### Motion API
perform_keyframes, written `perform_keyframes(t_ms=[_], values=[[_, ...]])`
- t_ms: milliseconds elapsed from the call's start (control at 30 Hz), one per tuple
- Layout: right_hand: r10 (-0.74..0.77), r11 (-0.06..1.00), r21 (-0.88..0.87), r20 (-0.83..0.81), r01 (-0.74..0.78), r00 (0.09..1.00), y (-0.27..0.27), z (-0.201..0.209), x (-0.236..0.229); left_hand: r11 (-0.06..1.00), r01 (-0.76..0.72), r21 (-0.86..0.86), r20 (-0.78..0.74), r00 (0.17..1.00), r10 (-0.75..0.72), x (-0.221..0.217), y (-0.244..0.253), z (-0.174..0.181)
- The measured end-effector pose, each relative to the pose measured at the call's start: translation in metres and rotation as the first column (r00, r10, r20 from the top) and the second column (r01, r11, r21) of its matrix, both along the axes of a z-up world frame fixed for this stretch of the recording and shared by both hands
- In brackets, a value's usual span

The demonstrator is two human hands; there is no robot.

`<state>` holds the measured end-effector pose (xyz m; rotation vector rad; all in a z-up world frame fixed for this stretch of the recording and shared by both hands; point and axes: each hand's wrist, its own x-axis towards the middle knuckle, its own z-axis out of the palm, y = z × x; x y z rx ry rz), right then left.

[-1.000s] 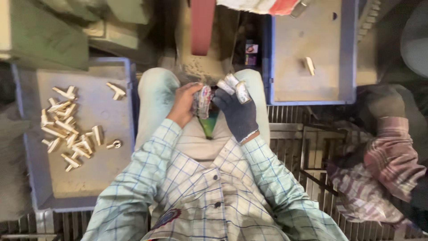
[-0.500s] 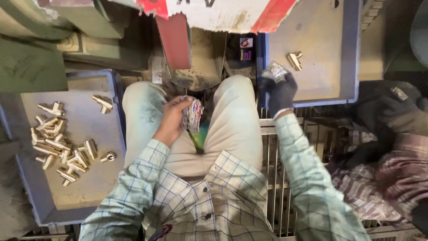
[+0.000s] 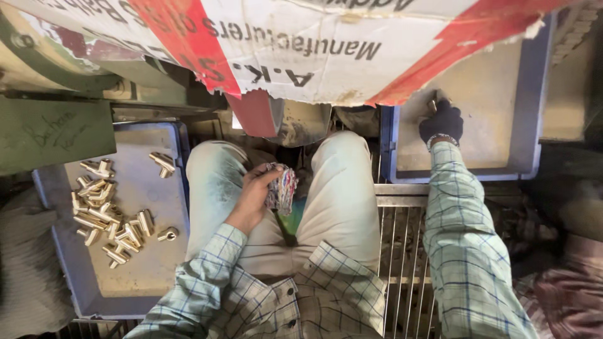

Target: The person sits on the floor and repeatedly picks up small brass-colored metal parts from a blue tray. They press each part against a moving belt sander to smooth or polish its surface, then place the finished part into a second tray. The process is repeated for multiple parts throughout the clip.

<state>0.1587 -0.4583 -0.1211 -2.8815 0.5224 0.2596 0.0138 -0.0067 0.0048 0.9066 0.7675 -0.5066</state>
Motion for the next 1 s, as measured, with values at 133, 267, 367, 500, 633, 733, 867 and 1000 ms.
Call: perform_keyframes(t_ms=[133, 267, 367, 500, 633, 733, 867, 1000], values=[[-0.068, 0.996, 0.062, 0.103, 0.062, 0.992, 0.025, -0.006, -0.019, 1.000, 0.023, 0.016, 0.021, 1.000, -0.023, -0.001, 0.002, -0.007], [-0.048, 0.987, 0.161, 0.133, 0.027, 0.990, 0.053, 0.019, -0.048, 0.995, -0.062, -0.072, -0.027, 0.998, 0.060, -0.002, 0.004, -0.012], [-0.443, 0.597, 0.714, -0.085, 0.365, 0.892, 0.069, 0.053, -0.061, 0.967, -0.132, -0.218, -0.081, 0.990, 0.117, 0.003, 0.009, -0.007], [0.102, 0.563, 0.815, 0.094, -0.136, 0.990, 0.073, 0.118, -0.101, 0.883, -0.092, -0.461, -0.024, 0.996, 0.091, 0.001, 0.016, 0.007], [-0.043, 0.325, 0.945, 0.055, -0.038, 0.998, 0.092, 0.175, -0.138, 0.744, 0.025, -0.668, 0.139, 0.986, 0.091, -0.011, 0.024, 0.008], [0.247, 0.641, 0.707, 0.177, -0.298, 0.953, 0.119, 0.204, -0.150, 0.790, -0.006, -0.613, 0.115, 0.989, 0.096, -0.017, 0.020, 0.013], [0.009, -0.012, 0.999, 0.040, -0.040, 0.999, 0.176, 0.244, -0.163, 0.840, 0.059, -0.539, 0.251, 0.963, 0.094, -0.029, 0.013, 0.040], [0.224, 0.115, 0.917, 0.351, -0.383, 0.909, 0.230, 0.295, -0.172, 0.918, 0.054, -0.392, 0.432, 0.892, 0.131, -0.043, 0.020, 0.081]])
